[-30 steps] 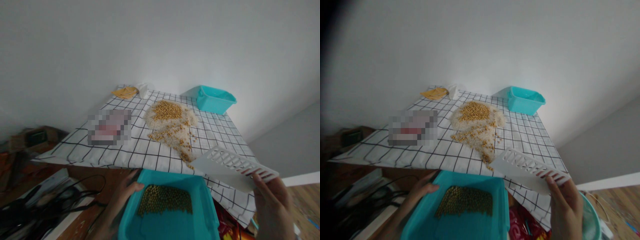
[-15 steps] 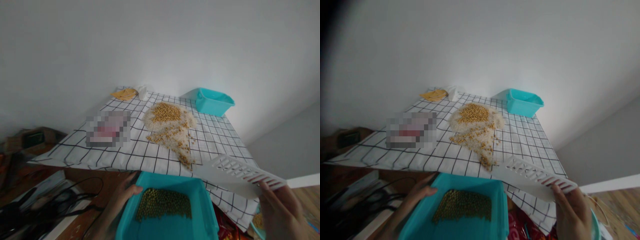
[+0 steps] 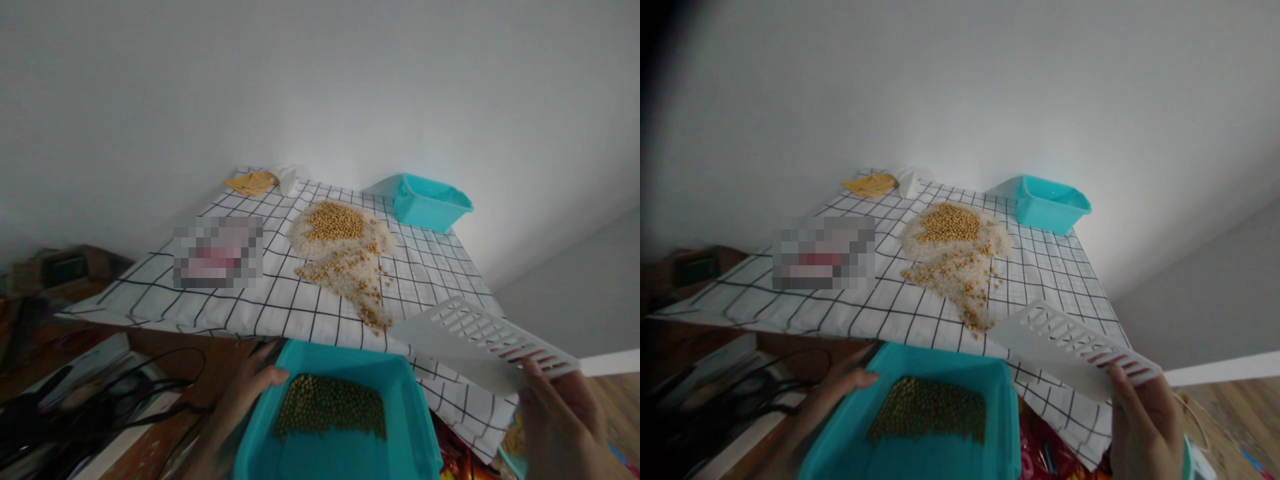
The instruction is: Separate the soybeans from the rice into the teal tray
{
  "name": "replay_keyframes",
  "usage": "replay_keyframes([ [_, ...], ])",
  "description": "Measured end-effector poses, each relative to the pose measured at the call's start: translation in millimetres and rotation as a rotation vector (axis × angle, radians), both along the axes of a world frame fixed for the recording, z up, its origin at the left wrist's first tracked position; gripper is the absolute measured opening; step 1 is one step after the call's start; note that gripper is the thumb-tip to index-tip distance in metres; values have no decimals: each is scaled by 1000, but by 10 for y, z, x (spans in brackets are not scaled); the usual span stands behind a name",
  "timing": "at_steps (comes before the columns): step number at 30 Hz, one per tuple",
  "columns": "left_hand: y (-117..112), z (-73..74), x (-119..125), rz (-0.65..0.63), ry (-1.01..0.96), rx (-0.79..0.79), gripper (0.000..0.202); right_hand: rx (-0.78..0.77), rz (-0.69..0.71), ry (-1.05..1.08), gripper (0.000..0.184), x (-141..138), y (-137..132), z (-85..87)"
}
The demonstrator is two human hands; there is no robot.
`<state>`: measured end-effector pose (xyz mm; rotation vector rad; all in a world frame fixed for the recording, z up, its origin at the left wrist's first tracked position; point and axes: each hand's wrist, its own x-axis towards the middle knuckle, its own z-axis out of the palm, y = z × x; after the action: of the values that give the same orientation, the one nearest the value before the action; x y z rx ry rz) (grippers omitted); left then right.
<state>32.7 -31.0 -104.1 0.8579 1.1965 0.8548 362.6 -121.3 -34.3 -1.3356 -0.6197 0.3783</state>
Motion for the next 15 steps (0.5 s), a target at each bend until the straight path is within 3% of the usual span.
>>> replay_keyframes([
  [6,-31,23,28,-22,-92,1,34,-80,69,-17,39,5,-14,-29],
  [15,0,-29,-5,-14,-26,-48,44,-78,75,-2,41,-25,-19,-12],
])
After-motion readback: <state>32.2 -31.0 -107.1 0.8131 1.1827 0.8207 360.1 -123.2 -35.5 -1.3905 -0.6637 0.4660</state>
